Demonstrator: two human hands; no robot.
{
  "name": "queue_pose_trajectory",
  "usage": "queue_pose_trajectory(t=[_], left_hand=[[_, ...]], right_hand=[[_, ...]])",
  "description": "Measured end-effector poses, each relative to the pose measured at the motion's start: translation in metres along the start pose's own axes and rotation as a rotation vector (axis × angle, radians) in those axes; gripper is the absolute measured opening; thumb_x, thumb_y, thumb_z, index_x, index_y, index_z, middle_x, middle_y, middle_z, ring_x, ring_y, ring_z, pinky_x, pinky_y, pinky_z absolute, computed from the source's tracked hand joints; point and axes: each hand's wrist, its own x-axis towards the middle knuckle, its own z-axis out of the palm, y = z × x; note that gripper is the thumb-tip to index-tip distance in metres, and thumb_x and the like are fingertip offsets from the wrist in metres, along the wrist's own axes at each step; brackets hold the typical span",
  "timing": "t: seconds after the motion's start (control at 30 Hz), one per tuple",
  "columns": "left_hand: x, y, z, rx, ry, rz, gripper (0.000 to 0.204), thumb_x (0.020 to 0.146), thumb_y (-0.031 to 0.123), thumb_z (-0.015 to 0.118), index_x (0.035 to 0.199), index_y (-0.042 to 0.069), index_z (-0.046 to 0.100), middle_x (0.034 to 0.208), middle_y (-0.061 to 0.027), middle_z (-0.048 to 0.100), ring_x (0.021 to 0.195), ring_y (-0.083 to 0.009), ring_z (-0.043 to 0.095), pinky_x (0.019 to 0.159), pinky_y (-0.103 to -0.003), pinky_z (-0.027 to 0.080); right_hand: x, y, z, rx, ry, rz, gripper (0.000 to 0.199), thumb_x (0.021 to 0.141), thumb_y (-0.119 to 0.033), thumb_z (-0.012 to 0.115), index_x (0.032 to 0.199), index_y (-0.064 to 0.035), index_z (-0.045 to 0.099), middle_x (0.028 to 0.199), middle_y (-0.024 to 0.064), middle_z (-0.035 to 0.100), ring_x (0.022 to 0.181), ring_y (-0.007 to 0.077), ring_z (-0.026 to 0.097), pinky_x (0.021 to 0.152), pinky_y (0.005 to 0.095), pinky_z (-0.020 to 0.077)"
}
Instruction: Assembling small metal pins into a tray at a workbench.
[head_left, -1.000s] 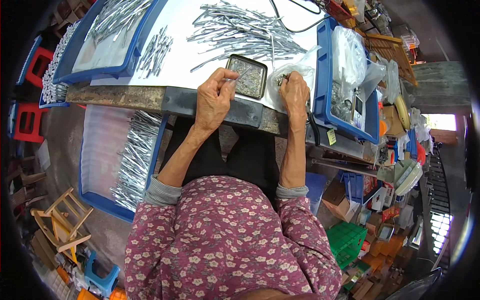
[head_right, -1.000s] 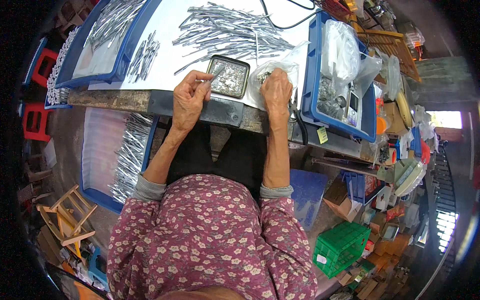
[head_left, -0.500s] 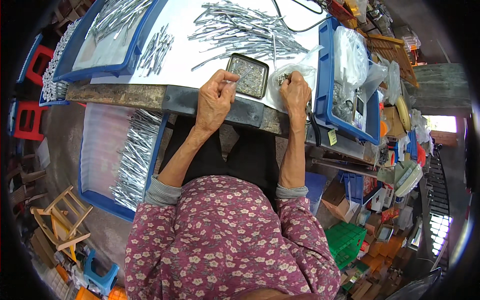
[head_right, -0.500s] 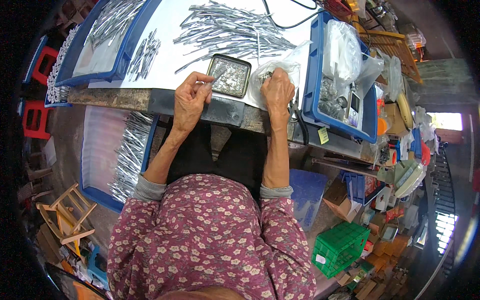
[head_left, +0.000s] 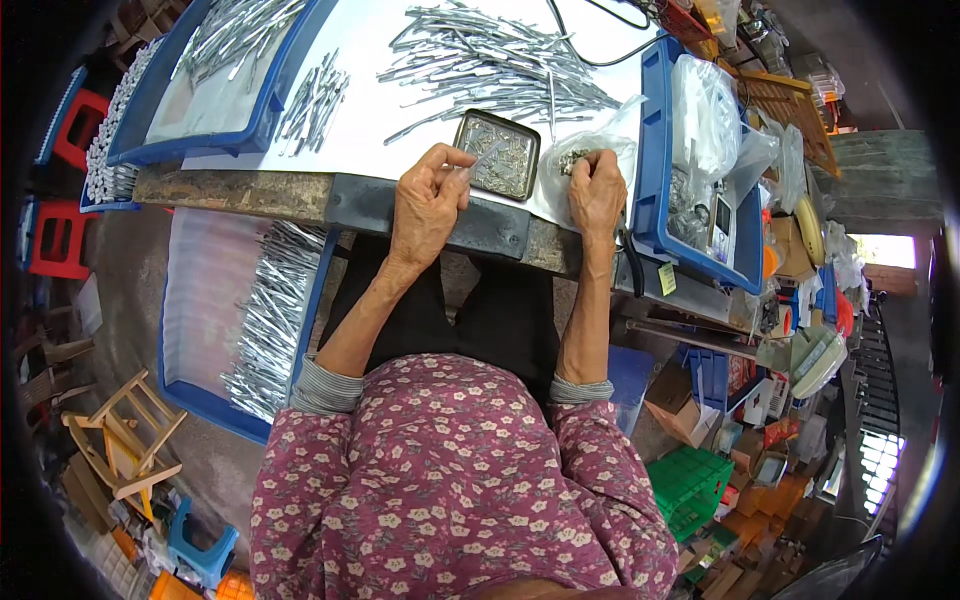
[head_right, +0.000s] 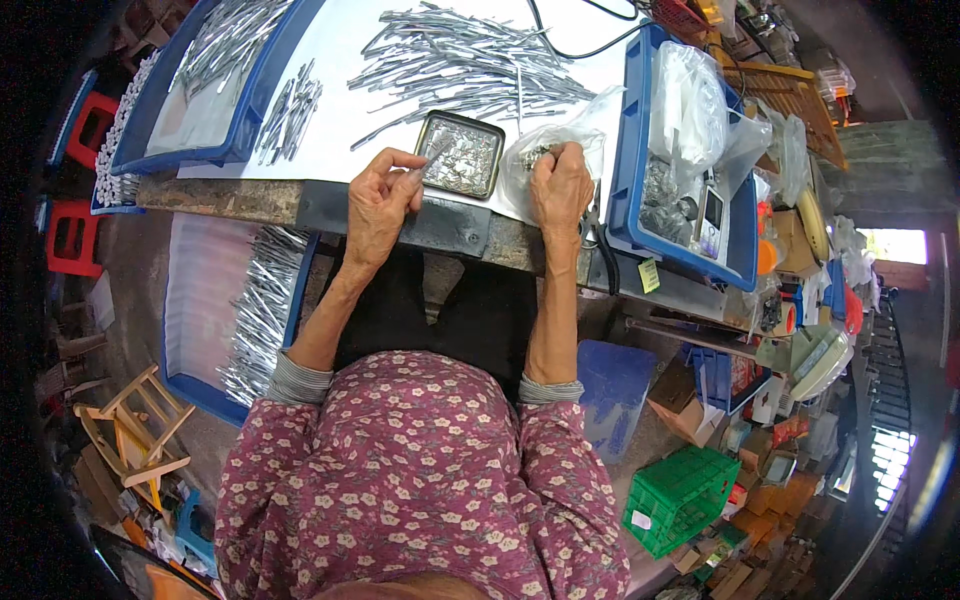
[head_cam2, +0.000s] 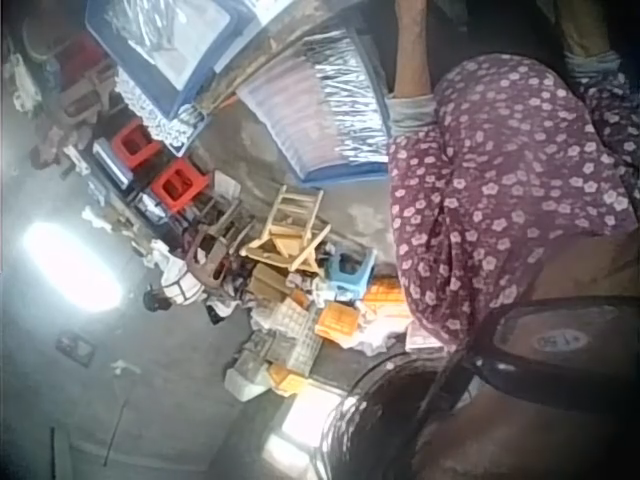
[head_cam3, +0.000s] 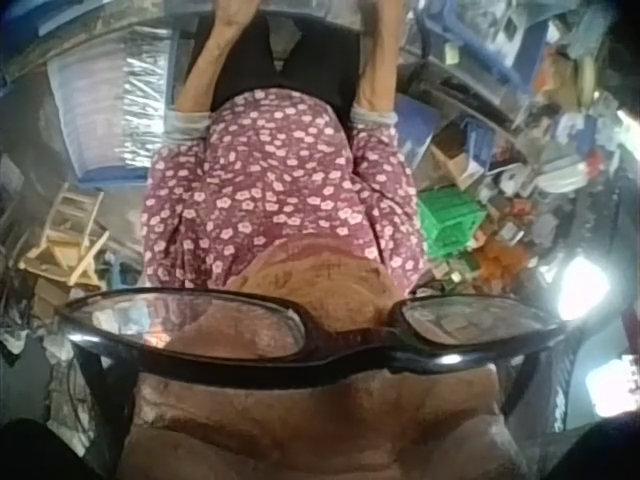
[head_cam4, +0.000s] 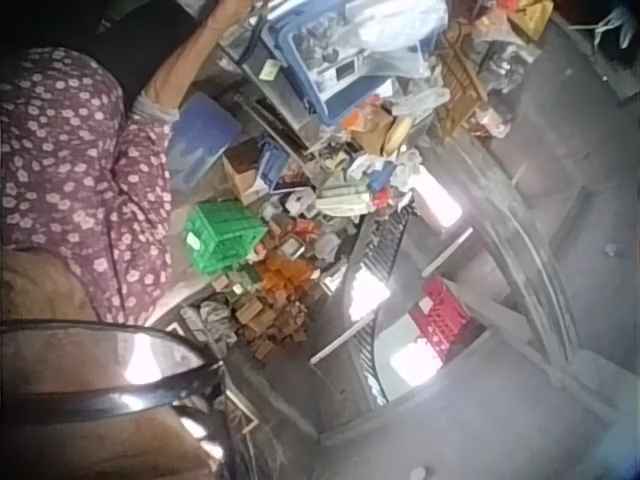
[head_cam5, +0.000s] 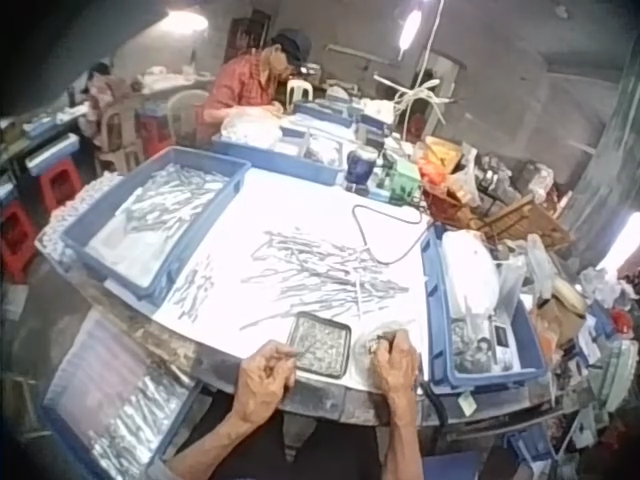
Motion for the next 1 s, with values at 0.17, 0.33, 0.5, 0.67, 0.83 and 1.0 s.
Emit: queue_pose_trajectory(t=[0.17,0.33,0.5,0.67,0.83,1.0], left_hand=[[0.002,0.006,-0.001,-0.129,0.012,-0.075,0.011,0.085,0.006,0.048,0.092,0.001,0.055,0.052,0.0028,0.047,0.044,-0.0009,0.034,0.041,-0.018,0.026],[0.003,0.008,-0.003,-0.271,-0.016,-0.155,0.012,0.084,0.006,0.049,0.094,0.000,0.053,0.053,0.0014,0.049,0.041,0.0000,0.032,0.036,-0.016,0.022],[0.004,0.011,-0.004,-0.383,-0.019,-0.195,0.012,0.084,0.007,0.051,0.095,0.001,0.052,0.056,-0.0010,0.050,0.041,0.0007,0.030,0.035,-0.014,0.020],[0.003,0.012,-0.003,-0.408,-0.051,-0.167,0.012,0.085,0.007,0.051,0.095,0.001,0.052,0.056,-0.0018,0.051,0.040,0.0003,0.032,0.034,-0.014,0.021],[0.002,0.008,-0.006,-0.432,-0.062,-0.146,0.014,0.085,0.008,0.053,0.097,0.000,0.052,0.058,-0.0016,0.050,0.041,0.0006,0.030,0.035,-0.013,0.018],[0.002,0.009,-0.008,-0.422,-0.054,-0.150,0.014,0.085,0.008,0.054,0.096,0.000,0.052,0.057,-0.0013,0.050,0.041,0.0007,0.030,0.035,-0.014,0.018]], right_hand=[[-0.003,-0.008,-0.007,0.200,0.086,0.021,0.012,0.075,-0.009,0.051,0.078,0.0024,0.052,0.061,0.0172,0.055,0.055,0.0297,0.055,0.054,0.0385,0.0429],[-0.005,-0.020,-0.011,0.434,0.270,-0.011,0.005,0.073,-0.001,0.054,0.078,0.0006,0.053,0.059,0.0057,0.052,0.050,0.0122,0.048,0.048,0.0264,0.0403],[-0.020,-0.067,-0.021,0.787,0.040,0.027,0.006,0.074,0.000,0.057,0.080,-0.0009,0.054,0.069,-0.0010,0.054,0.057,0.0046,0.047,0.052,0.0185,0.0390],[-0.038,-0.094,-0.012,0.946,-0.198,0.024,0.009,0.075,0.001,0.060,0.082,-0.0008,0.055,0.072,0.0010,0.057,0.062,0.0055,0.053,0.055,0.0197,0.0424],[-0.043,-0.096,-0.002,1.027,-0.222,0.035,0.009,0.075,0.001,0.060,0.082,-0.0005,0.055,0.074,0.0019,0.058,0.063,0.0067,0.054,0.057,0.0200,0.0441],[-0.044,-0.102,-0.004,1.074,-0.231,0.081,0.011,0.075,0.001,0.060,0.084,0.0004,0.054,0.074,0.0031,0.058,0.065,0.0079,0.057,0.059,0.0206,0.0466]])
